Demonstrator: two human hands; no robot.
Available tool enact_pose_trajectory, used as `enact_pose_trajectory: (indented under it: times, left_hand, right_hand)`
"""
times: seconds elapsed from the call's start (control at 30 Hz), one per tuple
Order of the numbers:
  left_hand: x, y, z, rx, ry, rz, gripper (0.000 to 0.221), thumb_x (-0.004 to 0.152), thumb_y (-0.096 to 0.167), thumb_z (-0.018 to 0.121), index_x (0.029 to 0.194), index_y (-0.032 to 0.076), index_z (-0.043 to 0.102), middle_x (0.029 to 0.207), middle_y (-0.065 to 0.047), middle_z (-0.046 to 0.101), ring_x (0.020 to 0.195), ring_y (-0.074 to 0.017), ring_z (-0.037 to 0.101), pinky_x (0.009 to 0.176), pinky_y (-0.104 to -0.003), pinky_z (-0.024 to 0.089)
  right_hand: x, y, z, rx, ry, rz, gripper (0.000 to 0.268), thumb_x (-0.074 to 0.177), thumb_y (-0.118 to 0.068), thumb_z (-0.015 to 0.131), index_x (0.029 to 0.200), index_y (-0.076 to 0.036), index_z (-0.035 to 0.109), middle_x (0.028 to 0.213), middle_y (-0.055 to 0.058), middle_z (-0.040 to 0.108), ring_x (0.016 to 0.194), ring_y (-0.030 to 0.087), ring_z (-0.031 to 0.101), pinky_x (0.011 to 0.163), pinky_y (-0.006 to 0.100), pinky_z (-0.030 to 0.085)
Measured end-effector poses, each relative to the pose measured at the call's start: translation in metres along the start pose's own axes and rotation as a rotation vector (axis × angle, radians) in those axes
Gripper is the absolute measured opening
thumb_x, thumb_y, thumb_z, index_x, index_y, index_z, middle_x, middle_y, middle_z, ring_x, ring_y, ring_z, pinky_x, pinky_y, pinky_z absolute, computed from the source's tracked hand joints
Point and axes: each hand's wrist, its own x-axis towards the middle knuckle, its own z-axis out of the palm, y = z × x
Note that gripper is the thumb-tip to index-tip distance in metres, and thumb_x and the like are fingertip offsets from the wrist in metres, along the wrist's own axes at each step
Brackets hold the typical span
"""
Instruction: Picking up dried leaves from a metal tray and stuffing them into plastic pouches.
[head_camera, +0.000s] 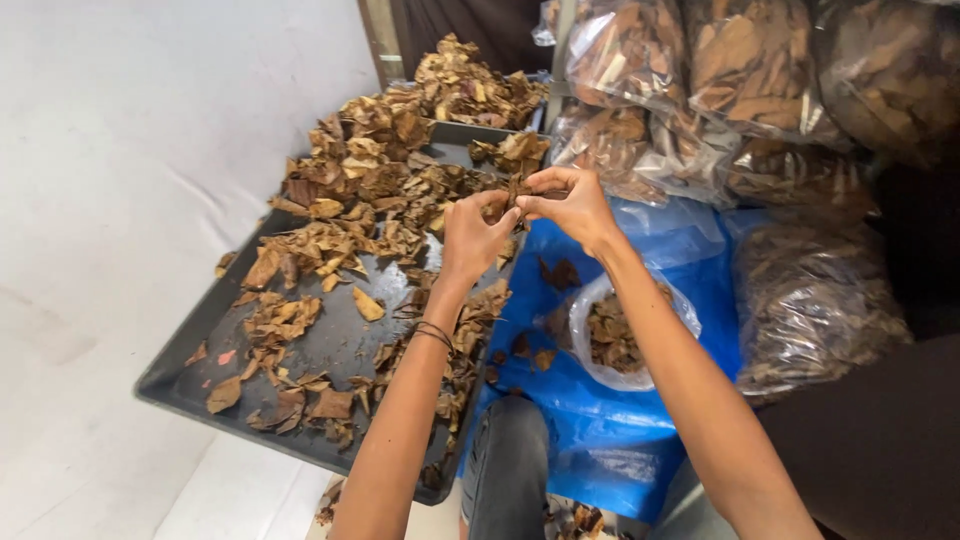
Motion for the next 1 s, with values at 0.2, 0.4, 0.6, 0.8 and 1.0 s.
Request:
enact_pose_trajectory:
  times: [0.2, 0.4, 0.6, 0.8, 1.0]
  left_hand:
    - [0.001, 0.029, 0.069, -0.008, -0.025, -0.021, 0.031, 0.087, 0.020, 0.083, 0.114, 0.005, 0.080, 0.100, -0.018, 0.079, 0.088, -0.0339, 0.079, 0.078, -0.049, 0.068]
    - [-0.011, 0.014, 0.144, 0.007, -0.172, -0.106, 0.026, 0.078, 0.044, 0.083, 0.097, 0.027, 0.083, 0.086, -0.001, 0.079, 0.089, -0.0300, 0.078, 0.079, -0.046, 0.065]
    - [-0.038, 0.023, 0.160, -0.027, -0.442, -0.244, 0.039, 0.091, 0.036, 0.077, 0.120, 0.009, 0.079, 0.106, -0.019, 0.079, 0.079, -0.0324, 0.080, 0.071, -0.047, 0.066]
    - [-0.061, 0.022, 0.160, 0.061, -0.749, -0.373, 0.073, 0.093, 0.044, 0.072, 0.151, 0.005, 0.052, 0.109, -0.027, 0.075, 0.073, -0.0344, 0.079, 0.073, -0.045, 0.069]
    - [-0.058, 0.036, 0.140, 0.250, -0.769, -0.298, 0.075, 0.099, 0.026, 0.070, 0.159, -0.002, 0.035, 0.101, -0.028, 0.076, 0.077, -0.0340, 0.080, 0.080, -0.055, 0.068]
  right_hand:
    - [-0.038, -0.014, -0.066, -0.003, 0.157, 0.032, 0.045, 0.074, 0.001, 0.094, 0.110, 0.011, 0.070, 0.098, 0.028, 0.070, 0.082, 0.034, 0.078, 0.066, 0.043, 0.071]
    - [-0.084, 0.002, -0.124, -0.054, 0.198, 0.129, 0.044, 0.073, 0.005, 0.090, 0.111, 0.012, 0.069, 0.101, 0.031, 0.069, 0.082, 0.042, 0.076, 0.067, 0.049, 0.069]
    - [-0.126, 0.004, -0.143, -0.080, 0.197, 0.271, 0.043, 0.070, 0.004, 0.092, 0.107, 0.011, 0.071, 0.097, 0.028, 0.071, 0.074, 0.039, 0.076, 0.062, 0.049, 0.068]
    - [-0.154, 0.033, -0.143, -0.154, 0.158, 0.466, 0.039, 0.071, 0.005, 0.088, 0.106, 0.011, 0.071, 0.095, 0.028, 0.072, 0.073, 0.038, 0.076, 0.054, 0.043, 0.066]
    - [-0.154, 0.033, -0.141, -0.364, -0.005, 0.563, 0.031, 0.082, -0.003, 0.086, 0.110, 0.007, 0.075, 0.101, 0.027, 0.074, 0.086, 0.038, 0.077, 0.062, 0.044, 0.070]
